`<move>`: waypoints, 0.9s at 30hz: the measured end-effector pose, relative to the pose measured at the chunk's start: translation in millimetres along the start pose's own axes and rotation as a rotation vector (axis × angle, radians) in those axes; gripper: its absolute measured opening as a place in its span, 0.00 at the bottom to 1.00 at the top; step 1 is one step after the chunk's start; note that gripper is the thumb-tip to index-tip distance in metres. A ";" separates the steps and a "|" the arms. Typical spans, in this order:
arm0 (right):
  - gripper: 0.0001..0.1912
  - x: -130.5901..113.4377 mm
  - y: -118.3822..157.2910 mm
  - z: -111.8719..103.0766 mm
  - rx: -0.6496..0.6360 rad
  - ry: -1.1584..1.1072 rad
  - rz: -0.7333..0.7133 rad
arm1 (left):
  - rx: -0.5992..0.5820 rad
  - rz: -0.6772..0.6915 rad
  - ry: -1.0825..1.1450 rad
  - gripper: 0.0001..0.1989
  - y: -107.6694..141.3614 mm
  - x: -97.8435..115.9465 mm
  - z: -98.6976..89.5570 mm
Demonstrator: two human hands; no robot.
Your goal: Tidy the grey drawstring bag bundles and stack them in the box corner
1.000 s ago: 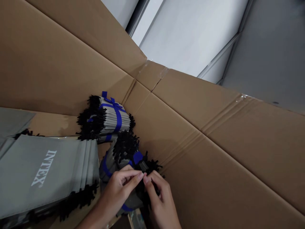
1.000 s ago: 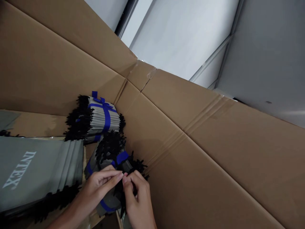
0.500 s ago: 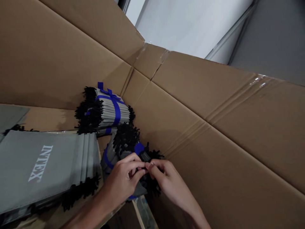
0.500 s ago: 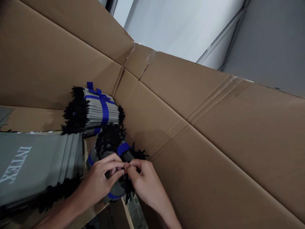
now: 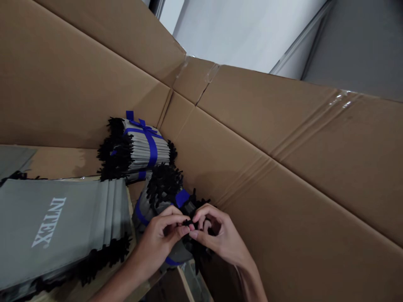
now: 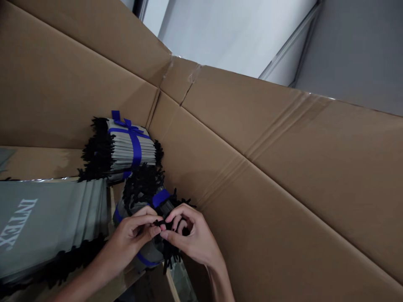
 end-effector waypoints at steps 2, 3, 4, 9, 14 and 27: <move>0.21 0.6 -1.6 -0.5 -0.008 -0.009 -0.009 | -0.024 0.009 0.014 0.16 -0.5 -0.7 -1.5; 0.21 1.3 -2.3 -0.9 -0.014 -0.017 -0.015 | -0.033 0.012 0.019 0.16 -0.6 -0.8 -2.3; 0.22 2.2 -3.1 -1.4 -0.021 -0.026 -0.022 | -0.042 0.014 0.019 0.16 -0.6 -0.9 -3.1; 0.20 11.1 -7.6 -1.7 -0.058 -0.080 -0.072 | -0.058 0.025 -0.016 0.14 -1.3 0.2 -6.7; 0.17 16.6 -6.6 3.2 -0.012 -0.104 -0.093 | -0.018 0.016 -0.056 0.11 -3.8 2.1 -10.0; 0.09 17.1 3.1 8.6 0.120 -0.071 -0.131 | 0.295 0.181 -0.180 0.07 12.0 17.9 0.8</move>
Point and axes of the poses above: each hand's wrist, its own y-axis away from the middle knuckle, its own z-axis out of the palm, x = y × z, the point moved 3 cm from there along -y, towards the middle knuckle, and after that the axes turned 8 degrees about -x, right-handed, at the moved point
